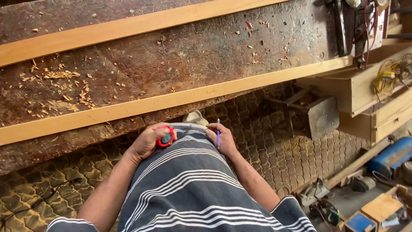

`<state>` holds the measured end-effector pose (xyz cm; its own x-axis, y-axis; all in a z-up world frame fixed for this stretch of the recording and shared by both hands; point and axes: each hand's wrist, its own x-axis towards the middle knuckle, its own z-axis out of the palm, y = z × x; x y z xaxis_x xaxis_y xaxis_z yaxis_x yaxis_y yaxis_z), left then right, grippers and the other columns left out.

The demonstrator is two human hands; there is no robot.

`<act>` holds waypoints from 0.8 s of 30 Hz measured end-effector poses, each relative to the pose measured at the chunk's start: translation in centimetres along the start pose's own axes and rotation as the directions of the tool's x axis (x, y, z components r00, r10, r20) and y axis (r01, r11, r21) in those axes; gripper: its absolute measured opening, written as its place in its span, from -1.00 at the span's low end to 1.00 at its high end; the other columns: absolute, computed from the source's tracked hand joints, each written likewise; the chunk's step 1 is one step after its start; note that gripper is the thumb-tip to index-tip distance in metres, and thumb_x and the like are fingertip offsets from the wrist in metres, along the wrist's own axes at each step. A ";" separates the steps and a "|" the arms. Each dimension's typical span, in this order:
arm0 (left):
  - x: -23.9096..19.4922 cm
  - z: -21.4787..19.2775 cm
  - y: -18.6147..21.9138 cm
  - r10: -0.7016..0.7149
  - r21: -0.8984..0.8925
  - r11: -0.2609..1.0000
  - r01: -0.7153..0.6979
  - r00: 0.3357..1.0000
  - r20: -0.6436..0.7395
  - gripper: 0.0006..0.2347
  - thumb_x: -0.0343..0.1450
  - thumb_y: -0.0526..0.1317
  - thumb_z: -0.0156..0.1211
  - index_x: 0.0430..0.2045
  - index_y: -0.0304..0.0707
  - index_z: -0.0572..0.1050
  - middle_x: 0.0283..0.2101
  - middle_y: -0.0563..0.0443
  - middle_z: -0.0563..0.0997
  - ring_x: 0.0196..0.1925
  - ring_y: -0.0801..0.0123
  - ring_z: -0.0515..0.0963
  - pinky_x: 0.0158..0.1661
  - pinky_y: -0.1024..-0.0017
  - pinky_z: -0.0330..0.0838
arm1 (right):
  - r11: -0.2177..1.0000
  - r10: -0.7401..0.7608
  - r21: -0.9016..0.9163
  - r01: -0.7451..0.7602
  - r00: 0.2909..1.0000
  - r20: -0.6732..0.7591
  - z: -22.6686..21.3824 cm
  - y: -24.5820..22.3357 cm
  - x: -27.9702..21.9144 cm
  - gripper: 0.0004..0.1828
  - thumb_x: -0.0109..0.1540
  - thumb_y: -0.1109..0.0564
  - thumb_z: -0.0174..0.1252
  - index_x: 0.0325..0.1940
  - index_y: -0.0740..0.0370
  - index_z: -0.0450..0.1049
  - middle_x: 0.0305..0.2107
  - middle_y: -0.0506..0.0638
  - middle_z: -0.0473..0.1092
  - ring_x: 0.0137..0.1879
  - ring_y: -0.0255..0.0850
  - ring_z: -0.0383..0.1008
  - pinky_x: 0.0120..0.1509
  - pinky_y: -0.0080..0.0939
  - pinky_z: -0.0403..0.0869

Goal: The person measures long wooden strips on a workbench with a tape measure and marks them with a pencil. They reposition the tape along each strip, mark measurement points, and move between strips to measure and mark them one at a time.

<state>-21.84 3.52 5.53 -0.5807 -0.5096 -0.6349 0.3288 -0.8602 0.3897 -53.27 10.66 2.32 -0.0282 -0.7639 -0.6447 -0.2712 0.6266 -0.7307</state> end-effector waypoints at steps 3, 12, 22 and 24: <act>2.2 2.1 -1.8 -0.026 0.131 0.991 0.024 1.000 0.012 -0.72 0.44 -0.15 0.12 -0.31 -0.50 0.58 -0.23 -0.15 0.63 -0.19 0.38 0.56 -0.05 0.44 0.44 | 0.997 -0.031 -0.074 0.036 0.997 0.075 -2.4 -1.5 0.9 -0.70 0.24 0.11 0.31 0.00 0.29 0.55 -0.30 -0.01 0.59 -0.19 -0.37 0.54 -0.07 -0.35 0.52; 4.2 9.1 -8.0 0.182 -0.148 0.972 -0.183 0.983 -0.022 -0.57 0.47 -0.03 0.02 -0.25 -0.63 0.57 -0.16 -0.27 0.64 -0.06 0.19 0.60 0.11 0.32 0.42 | 1.000 -0.011 -0.007 0.013 0.982 0.190 -12.1 5.4 6.0 -0.68 0.37 0.02 0.09 0.05 0.29 0.53 -0.32 -0.01 0.60 -0.18 -0.32 0.60 -0.05 -0.30 0.56; 2.5 11.4 -13.6 0.203 -0.391 0.860 -0.329 0.922 -0.328 -0.58 0.48 -0.09 -0.05 -0.11 -0.65 0.50 -0.19 -0.29 0.63 -0.21 0.17 0.58 -0.19 0.32 0.50 | 0.887 -0.388 -0.113 0.449 0.854 0.348 -14.5 1.1 9.2 -0.67 0.35 0.15 0.01 0.14 0.26 0.54 -0.21 0.14 0.53 -0.12 -0.14 0.56 0.02 -0.20 0.50; 1.9 10.9 -14.1 0.250 -0.214 0.911 -0.353 0.884 -0.395 -0.62 0.53 -0.15 -0.05 -0.17 -0.69 0.53 -0.23 -0.33 0.63 -0.29 0.19 0.57 -0.22 0.33 0.50 | 0.834 -0.500 -0.175 0.524 0.851 0.162 -14.0 1.8 11.1 -0.77 0.28 0.15 0.14 -0.02 0.24 0.57 -0.23 0.12 0.54 -0.17 -0.15 0.58 -0.08 -0.20 0.55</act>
<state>-35.71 14.86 6.13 -0.1375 -0.6726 -0.7271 0.6639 -0.6074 0.4362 -67.56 1.15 -2.99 0.2675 -0.9383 -0.2193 -0.4094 0.0954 -0.9074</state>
